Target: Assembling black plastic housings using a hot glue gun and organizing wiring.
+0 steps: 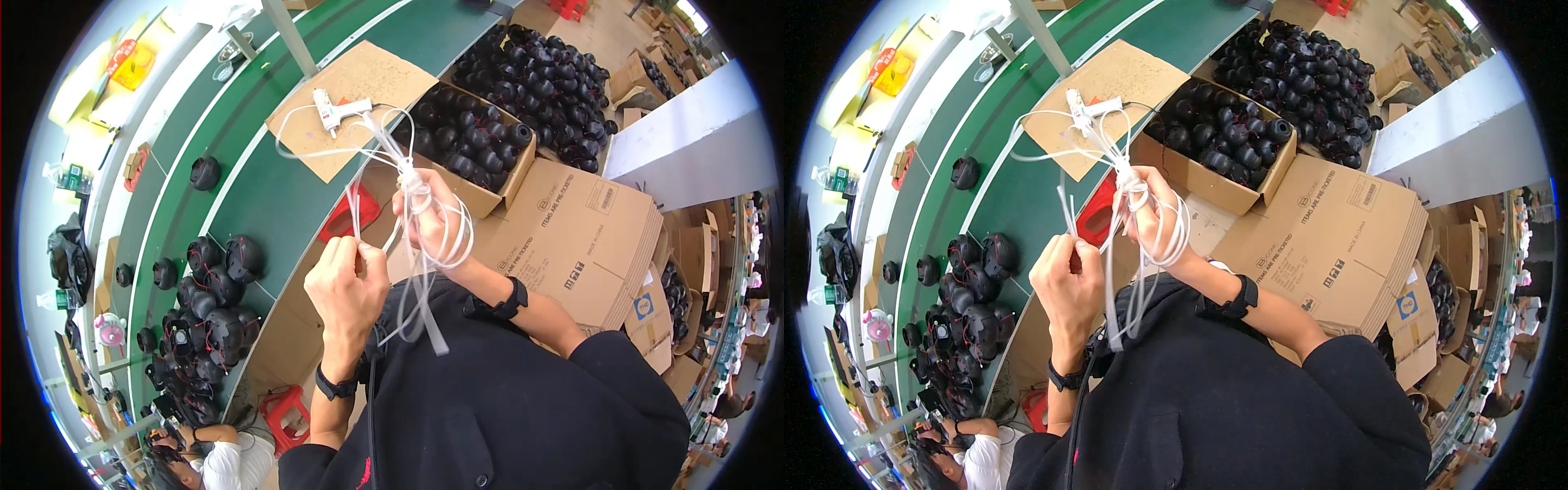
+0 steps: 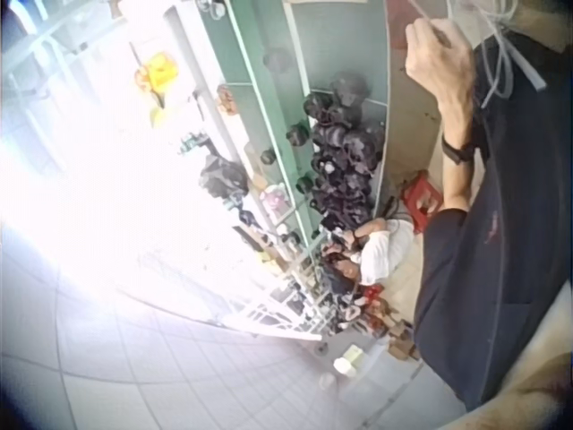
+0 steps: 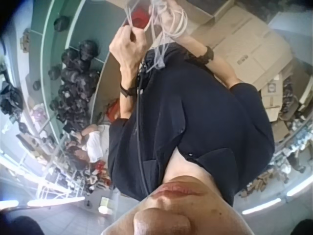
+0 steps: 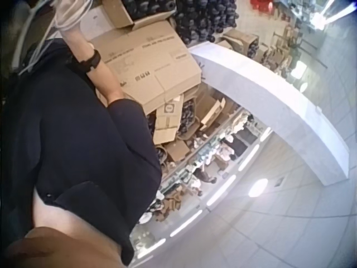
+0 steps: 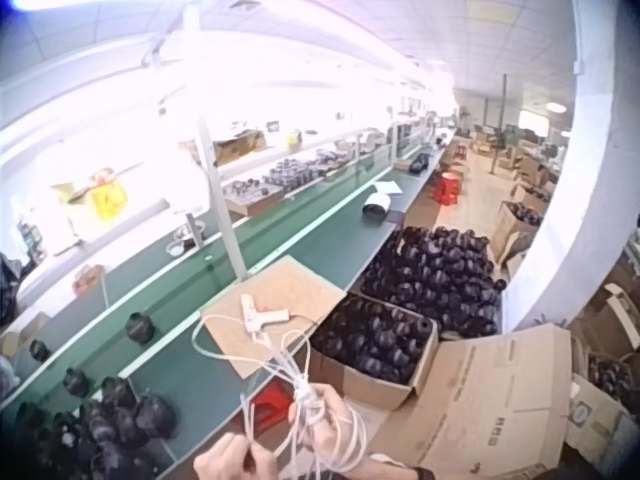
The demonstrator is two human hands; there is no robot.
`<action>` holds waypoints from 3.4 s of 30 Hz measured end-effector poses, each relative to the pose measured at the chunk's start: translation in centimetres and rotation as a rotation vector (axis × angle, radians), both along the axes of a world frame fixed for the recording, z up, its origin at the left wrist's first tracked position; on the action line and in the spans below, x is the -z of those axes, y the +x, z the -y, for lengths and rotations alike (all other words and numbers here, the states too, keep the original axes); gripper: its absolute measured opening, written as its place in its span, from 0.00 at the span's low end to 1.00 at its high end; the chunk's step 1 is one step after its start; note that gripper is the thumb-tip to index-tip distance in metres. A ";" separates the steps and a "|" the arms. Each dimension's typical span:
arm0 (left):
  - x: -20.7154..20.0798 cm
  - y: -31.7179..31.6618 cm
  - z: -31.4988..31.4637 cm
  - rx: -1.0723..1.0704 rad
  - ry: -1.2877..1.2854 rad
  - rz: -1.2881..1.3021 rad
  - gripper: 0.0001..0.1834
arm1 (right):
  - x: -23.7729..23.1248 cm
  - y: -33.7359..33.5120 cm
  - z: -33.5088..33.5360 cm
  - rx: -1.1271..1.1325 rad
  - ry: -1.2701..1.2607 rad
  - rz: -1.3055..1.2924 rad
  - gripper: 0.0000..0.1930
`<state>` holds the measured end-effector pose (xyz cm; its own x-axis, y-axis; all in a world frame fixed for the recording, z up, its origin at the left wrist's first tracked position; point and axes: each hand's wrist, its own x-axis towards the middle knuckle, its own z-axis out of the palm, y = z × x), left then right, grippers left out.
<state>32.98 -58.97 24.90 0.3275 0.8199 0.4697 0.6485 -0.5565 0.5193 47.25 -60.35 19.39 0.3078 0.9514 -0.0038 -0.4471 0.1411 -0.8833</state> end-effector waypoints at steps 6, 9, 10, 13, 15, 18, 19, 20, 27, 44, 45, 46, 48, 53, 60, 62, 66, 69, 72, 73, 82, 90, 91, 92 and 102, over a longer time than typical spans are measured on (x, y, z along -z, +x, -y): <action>1.3 -0.9 -0.1 -0.038 -0.124 -0.023 0.10 | 0.3 0.5 0.3 0.328 0.155 0.670 0.11; 0.7 -0.7 0.5 -0.013 -0.179 -0.007 0.09 | 0.4 0.4 0.4 0.289 0.178 0.639 0.13; 0.8 -0.8 0.5 -0.014 -0.179 -0.007 0.09 | 0.5 0.4 0.5 0.274 0.173 0.607 0.13; 1.0 -0.9 0.7 -0.008 -0.218 -0.048 0.09 | 0.0 -0.2 0.8 0.275 0.158 0.515 0.13; 0.9 -0.9 0.9 -0.004 -0.210 -0.026 0.09 | -0.2 -0.3 0.6 0.265 0.123 0.446 0.13; 0.6 -0.6 1.1 -0.035 -0.187 -0.005 0.08 | -0.6 -0.4 0.4 0.246 0.078 0.350 0.12; 0.6 -0.6 1.2 -0.036 -0.188 -0.005 0.08 | -0.7 -0.4 0.4 0.234 0.069 0.323 0.11; 0.5 -0.7 1.1 -0.039 -0.177 0.003 0.08 | -0.6 -0.4 0.4 0.233 0.068 0.322 0.11; 1.2 -0.9 0.5 -0.085 -0.107 0.018 0.08 | -1.2 -0.6 0.3 0.227 0.022 0.220 0.11; 1.9 -0.6 0.2 -0.118 -0.109 -0.123 0.10 | -0.6 -0.2 0.3 0.181 0.039 0.194 0.11; 1.9 -0.7 0.3 -0.119 -0.111 -0.156 0.11 | -1.1 -0.2 0.5 0.172 -0.002 0.201 0.12; 1.9 -0.7 0.4 -0.120 -0.112 -0.157 0.11 | -0.9 -0.2 0.6 0.171 -0.003 0.201 0.12; 1.8 -0.8 0.4 -0.119 -0.137 -0.173 0.11 | -0.2 -0.1 0.6 0.178 0.026 0.284 0.11; 1.0 -0.7 0.5 -0.124 -0.152 -0.111 0.10 | -0.2 0.4 0.6 0.191 0.073 0.528 0.12; -0.4 -1.5 -0.1 -0.067 -0.069 -0.244 0.10 | 0.5 1.1 0.3 0.159 0.246 0.781 0.17; -0.6 -1.4 -0.1 -0.071 -0.067 -0.192 0.09 | 0.1 1.2 0.5 0.128 0.243 0.804 0.18; -0.6 -1.6 -0.3 -0.059 -0.045 -0.204 0.09 | -0.5 1.2 0.8 0.054 0.207 0.849 0.18; -0.7 -1.7 -0.5 -0.046 -0.033 -0.204 0.09 | -0.4 1.1 0.9 0.024 0.251 0.829 0.18; -0.8 -1.9 -0.7 -0.027 -0.026 -0.209 0.09 | -0.4 1.2 1.1 -0.034 0.285 0.824 0.18; -0.8 -1.9 -0.8 -0.013 -0.025 -0.217 0.09 | -0.5 1.2 1.2 -0.035 0.285 0.824 0.18; -1.4 -2.2 -1.4 0.156 -0.047 -0.103 0.06 | -0.5 1.1 1.7 -0.188 0.276 0.805 0.21; 1.6 -2.2 -1.9 0.103 -0.381 0.217 0.08 | 0.0 0.9 2.8 -0.111 0.243 1.244 0.26; 1.6 -1.7 -1.7 0.114 -0.508 0.401 0.09 | 0.2 0.9 2.7 -0.095 0.251 1.301 0.27; 1.6 -1.4 -1.7 0.123 -0.635 0.586 0.10 | 0.1 0.9 2.8 -0.094 0.250 1.300 0.27; 3.7 1.3 -3.5 -0.038 -0.771 0.937 0.32 | 0.6 0.5 1.9 -0.137 0.079 1.623 0.25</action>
<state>34.32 -55.44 21.21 0.0925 0.9903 -0.1041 -0.1465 0.1170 0.9823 47.72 -62.29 18.79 -0.1423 0.9527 0.2686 0.8802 0.2459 -0.4060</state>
